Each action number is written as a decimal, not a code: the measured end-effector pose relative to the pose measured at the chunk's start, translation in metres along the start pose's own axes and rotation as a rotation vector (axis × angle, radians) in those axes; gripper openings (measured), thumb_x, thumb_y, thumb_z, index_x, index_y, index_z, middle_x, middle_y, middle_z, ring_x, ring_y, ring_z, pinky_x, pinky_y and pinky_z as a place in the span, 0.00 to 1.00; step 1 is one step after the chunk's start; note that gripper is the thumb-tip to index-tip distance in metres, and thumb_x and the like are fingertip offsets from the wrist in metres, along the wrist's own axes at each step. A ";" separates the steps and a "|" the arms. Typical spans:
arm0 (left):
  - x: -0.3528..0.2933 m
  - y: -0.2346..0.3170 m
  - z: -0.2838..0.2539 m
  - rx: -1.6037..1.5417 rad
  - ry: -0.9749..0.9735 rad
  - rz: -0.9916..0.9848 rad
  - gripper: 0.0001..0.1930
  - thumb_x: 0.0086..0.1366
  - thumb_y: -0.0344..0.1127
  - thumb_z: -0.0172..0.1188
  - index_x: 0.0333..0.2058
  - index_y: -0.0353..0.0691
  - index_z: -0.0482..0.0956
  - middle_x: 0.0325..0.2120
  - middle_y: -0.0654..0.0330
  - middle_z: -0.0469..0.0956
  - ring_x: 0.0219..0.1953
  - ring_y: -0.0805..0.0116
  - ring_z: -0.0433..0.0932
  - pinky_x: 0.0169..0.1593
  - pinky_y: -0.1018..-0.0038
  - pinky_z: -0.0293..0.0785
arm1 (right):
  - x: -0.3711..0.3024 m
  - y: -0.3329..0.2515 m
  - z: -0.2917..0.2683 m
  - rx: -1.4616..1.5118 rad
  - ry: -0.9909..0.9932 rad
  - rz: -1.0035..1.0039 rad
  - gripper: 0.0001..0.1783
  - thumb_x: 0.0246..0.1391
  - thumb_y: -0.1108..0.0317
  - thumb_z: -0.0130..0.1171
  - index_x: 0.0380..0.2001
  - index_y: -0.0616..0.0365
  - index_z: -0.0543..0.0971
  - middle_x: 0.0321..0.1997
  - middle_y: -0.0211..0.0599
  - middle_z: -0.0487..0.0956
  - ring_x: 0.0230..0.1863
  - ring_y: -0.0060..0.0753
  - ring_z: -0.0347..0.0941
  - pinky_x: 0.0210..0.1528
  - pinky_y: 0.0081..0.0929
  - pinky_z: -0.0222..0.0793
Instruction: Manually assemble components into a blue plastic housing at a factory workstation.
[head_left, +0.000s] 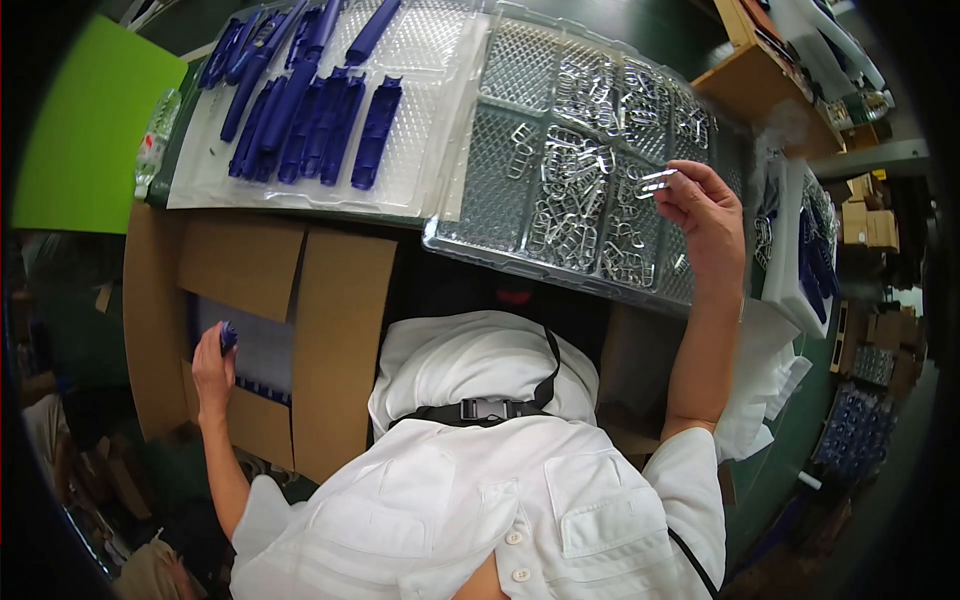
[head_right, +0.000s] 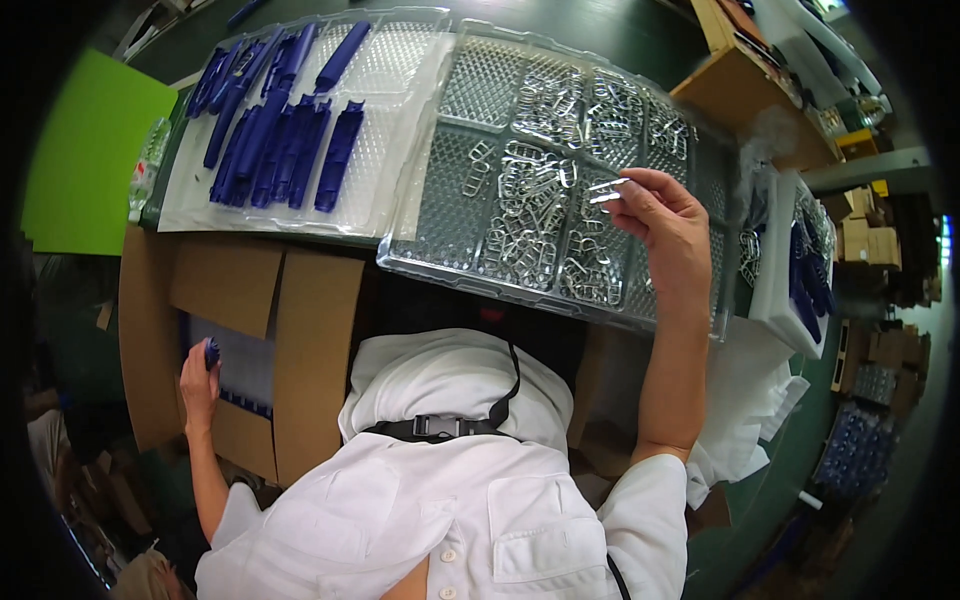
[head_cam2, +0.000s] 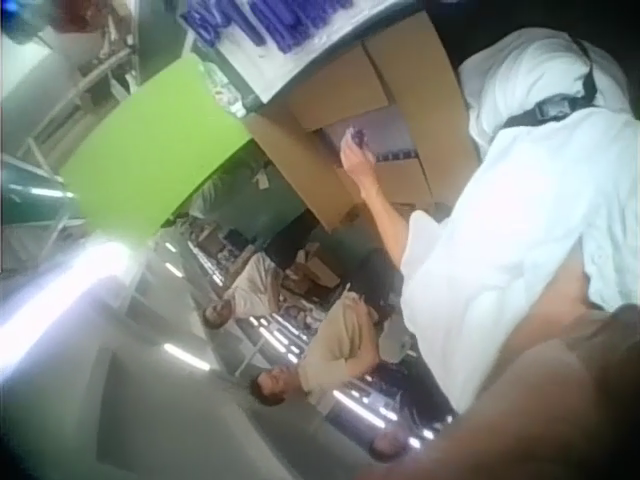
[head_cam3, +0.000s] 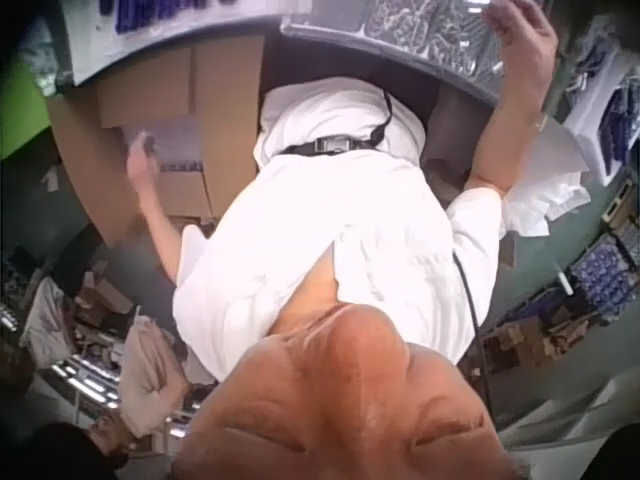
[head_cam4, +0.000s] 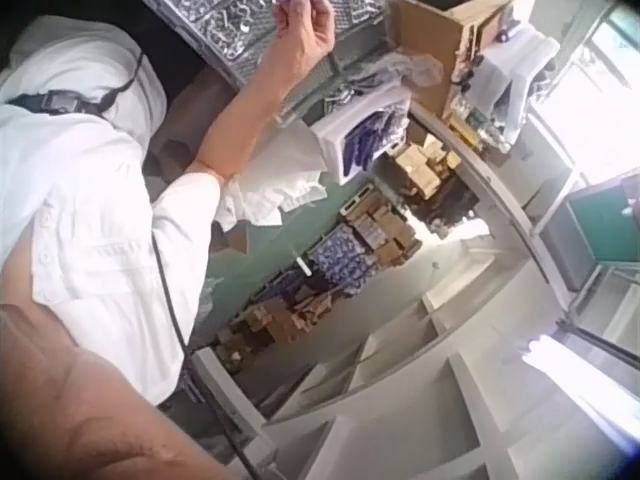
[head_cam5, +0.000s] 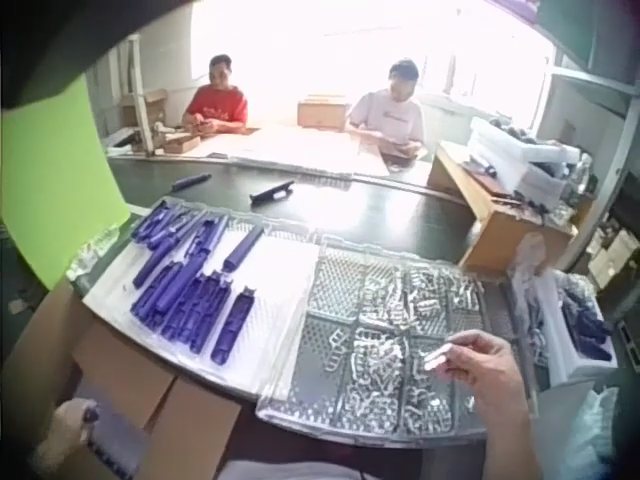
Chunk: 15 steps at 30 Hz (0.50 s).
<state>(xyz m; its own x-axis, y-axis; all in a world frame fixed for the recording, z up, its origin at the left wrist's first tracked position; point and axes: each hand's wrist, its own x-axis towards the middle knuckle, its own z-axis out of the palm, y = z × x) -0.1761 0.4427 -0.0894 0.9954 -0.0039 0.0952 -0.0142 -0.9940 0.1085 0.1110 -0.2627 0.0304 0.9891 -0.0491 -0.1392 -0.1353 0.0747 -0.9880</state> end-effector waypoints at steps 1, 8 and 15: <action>0.003 0.017 -0.007 -0.045 0.077 -0.037 0.24 0.70 0.28 0.62 0.64 0.34 0.71 0.54 0.47 0.78 0.56 0.46 0.79 0.60 0.60 0.76 | -0.007 -0.004 0.002 0.015 -0.004 -0.019 0.13 0.64 0.72 0.67 0.51 0.62 0.83 0.40 0.34 0.87 0.38 0.26 0.87 0.40 0.21 0.83; 0.109 0.277 -0.030 -1.766 -0.102 -0.273 0.34 0.81 0.53 0.49 0.72 0.31 0.62 0.46 0.56 0.80 0.44 0.69 0.81 0.47 0.73 0.79 | -0.065 -0.014 0.012 0.066 0.031 -0.230 0.07 0.62 0.80 0.66 0.43 0.66 0.84 0.39 0.38 0.86 0.37 0.25 0.84 0.42 0.25 0.85; 0.190 0.443 -0.013 -2.256 -1.016 -0.199 0.28 0.83 0.52 0.41 0.72 0.41 0.65 0.45 0.51 0.81 0.37 0.66 0.84 0.39 0.72 0.81 | -0.117 -0.030 0.035 -0.471 -0.010 -0.573 0.11 0.48 0.84 0.71 0.37 0.64 0.86 0.58 0.46 0.79 0.57 0.41 0.78 0.59 0.35 0.73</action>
<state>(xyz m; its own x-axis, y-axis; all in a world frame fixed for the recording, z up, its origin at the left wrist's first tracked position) 0.0059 0.0033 -0.0107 0.7127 -0.6574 -0.2446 0.6718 0.5394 0.5077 0.0011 -0.2242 0.0792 0.9123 0.0571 0.4055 0.3936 -0.3956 -0.8298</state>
